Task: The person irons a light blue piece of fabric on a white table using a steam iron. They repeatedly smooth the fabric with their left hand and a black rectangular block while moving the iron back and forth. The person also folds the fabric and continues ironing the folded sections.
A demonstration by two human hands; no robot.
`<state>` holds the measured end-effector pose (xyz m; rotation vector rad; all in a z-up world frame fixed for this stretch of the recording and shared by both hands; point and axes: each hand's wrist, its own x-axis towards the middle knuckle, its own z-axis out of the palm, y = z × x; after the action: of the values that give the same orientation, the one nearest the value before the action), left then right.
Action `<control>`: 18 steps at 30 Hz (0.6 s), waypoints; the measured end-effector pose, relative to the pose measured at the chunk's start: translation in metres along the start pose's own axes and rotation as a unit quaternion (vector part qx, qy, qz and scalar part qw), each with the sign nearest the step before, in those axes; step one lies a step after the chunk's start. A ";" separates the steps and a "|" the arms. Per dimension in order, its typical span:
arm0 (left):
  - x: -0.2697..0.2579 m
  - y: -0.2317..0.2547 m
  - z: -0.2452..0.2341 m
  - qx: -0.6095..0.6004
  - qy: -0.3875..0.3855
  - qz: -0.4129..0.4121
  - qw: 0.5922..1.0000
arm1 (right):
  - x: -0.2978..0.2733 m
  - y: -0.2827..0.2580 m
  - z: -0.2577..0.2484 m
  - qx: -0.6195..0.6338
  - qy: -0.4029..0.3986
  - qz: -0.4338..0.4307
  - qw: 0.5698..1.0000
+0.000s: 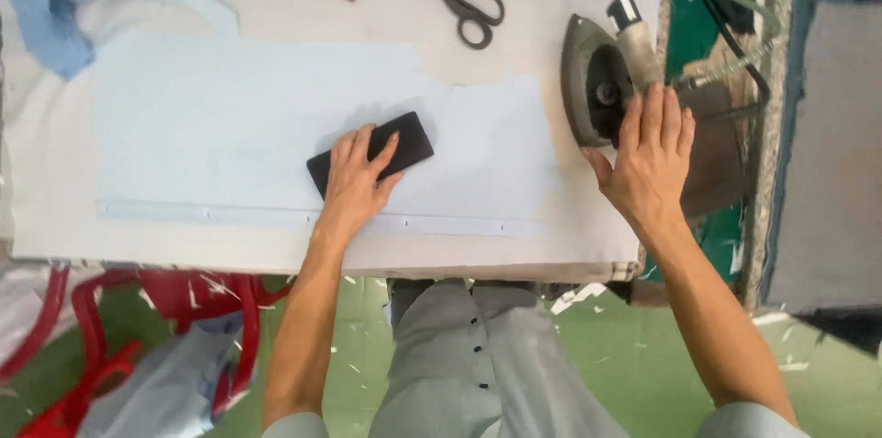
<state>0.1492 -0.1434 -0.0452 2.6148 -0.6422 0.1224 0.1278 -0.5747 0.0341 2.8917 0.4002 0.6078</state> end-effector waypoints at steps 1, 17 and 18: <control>-0.008 0.021 -0.001 0.006 0.010 -0.025 1.000 | 0.004 0.010 0.004 0.011 0.006 -0.024 1.000; -0.060 0.094 -0.045 0.038 -0.340 -0.120 0.932 | 0.112 0.043 -0.015 0.447 -0.378 0.298 0.754; -0.064 0.076 -0.055 0.069 -0.360 -0.174 0.914 | 0.127 0.021 -0.053 0.415 -0.430 0.318 0.736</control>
<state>0.0584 -0.1525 0.0225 2.8320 -0.3754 -0.9776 0.2225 -0.5522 0.1337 3.5977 -0.6525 -1.2198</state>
